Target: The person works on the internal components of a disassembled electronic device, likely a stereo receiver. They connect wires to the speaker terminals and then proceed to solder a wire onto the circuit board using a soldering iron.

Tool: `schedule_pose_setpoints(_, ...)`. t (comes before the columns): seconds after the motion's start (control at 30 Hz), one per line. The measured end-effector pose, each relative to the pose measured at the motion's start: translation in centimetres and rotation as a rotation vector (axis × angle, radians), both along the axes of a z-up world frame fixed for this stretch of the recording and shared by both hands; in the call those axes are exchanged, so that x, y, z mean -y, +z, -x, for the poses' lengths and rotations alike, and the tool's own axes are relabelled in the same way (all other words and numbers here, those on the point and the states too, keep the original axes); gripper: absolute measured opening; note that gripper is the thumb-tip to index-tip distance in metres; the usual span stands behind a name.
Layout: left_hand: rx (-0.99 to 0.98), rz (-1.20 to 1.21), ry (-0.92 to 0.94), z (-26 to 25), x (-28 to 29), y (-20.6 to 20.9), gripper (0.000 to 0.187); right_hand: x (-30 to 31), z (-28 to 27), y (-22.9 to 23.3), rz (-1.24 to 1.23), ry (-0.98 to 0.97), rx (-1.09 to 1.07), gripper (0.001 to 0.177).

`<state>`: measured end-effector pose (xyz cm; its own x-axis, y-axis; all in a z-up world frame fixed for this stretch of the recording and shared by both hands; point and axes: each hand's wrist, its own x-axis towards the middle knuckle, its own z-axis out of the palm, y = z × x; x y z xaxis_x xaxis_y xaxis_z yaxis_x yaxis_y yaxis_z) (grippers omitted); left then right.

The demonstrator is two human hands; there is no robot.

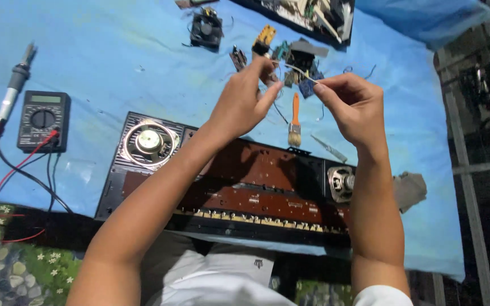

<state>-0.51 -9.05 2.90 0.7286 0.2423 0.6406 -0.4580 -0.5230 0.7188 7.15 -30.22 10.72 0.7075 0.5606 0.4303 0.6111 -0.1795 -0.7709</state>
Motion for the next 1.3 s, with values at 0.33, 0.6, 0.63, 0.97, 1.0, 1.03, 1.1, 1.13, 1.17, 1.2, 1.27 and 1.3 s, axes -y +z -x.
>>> schedule_pose_setpoints(0.33,0.184,-0.355,0.142,2.6,0.8,0.1,0.038,1.7,4.0,0.3,0.009,0.055,-0.045,0.005)
schedule_pose_setpoints(0.6,0.033,0.01,-0.323,4.6,0.5,-0.7,0.055,6.7,3.8,-0.5,0.081,-0.019,-0.012,0.008)
schedule_pose_setpoints(0.63,0.031,0.011,-0.329,5.3,0.5,-0.1,0.055,7.5,3.5,-0.8,0.081,-0.025,-0.014,0.008)
schedule_pose_setpoints(0.97,-0.208,-0.054,-0.174,10.7,-3.7,-0.8,0.05,14.8,5.0,-4.6,0.218,-0.323,-0.041,0.007)
schedule_pose_setpoints(1.0,-0.212,-0.257,-0.059,11.3,-4.2,-0.9,0.052,15.4,5.0,-5.6,0.171,-0.226,-0.062,0.007)
schedule_pose_setpoints(1.03,-0.22,-0.256,-0.057,11.5,-4.2,-1.6,0.052,15.9,5.1,-6.3,0.172,-0.223,-0.069,0.007)
schedule_pose_setpoints(1.1,-0.126,-0.641,0.093,11.6,-4.3,-2.8,0.046,16.9,5.2,-7.8,0.175,-0.239,-0.089,0.008)
schedule_pose_setpoints(1.13,-0.128,-0.642,0.091,12.0,-4.3,-3.0,0.046,17.1,5.3,-8.4,0.174,-0.24,-0.092,0.008)
schedule_pose_setpoints(1.17,-0.165,-0.638,0.087,12.2,-4.3,-3.1,0.046,17.5,5.4,-8.9,0.198,-0.266,-0.072,0.008)
schedule_pose_setpoints(1.2,-0.202,-0.633,0.082,12.4,-4.3,-3.2,0.046,17.8,5.5,-9.4,0.222,-0.293,-0.052,0.008)
schedule_pose_setpoints(1.27,-0.227,-0.626,0.058,12.3,-4.0,-3.7,0.047,18.5,5.6,-10.7,0.265,-0.296,0.016,0.009)
schedule_pose_setpoints(1.3,-0.258,-0.619,0.041,12.4,-3.9,-4.0,0.048,18.7,5.6,-11.4,0.308,-0.29,0.081,0.01)
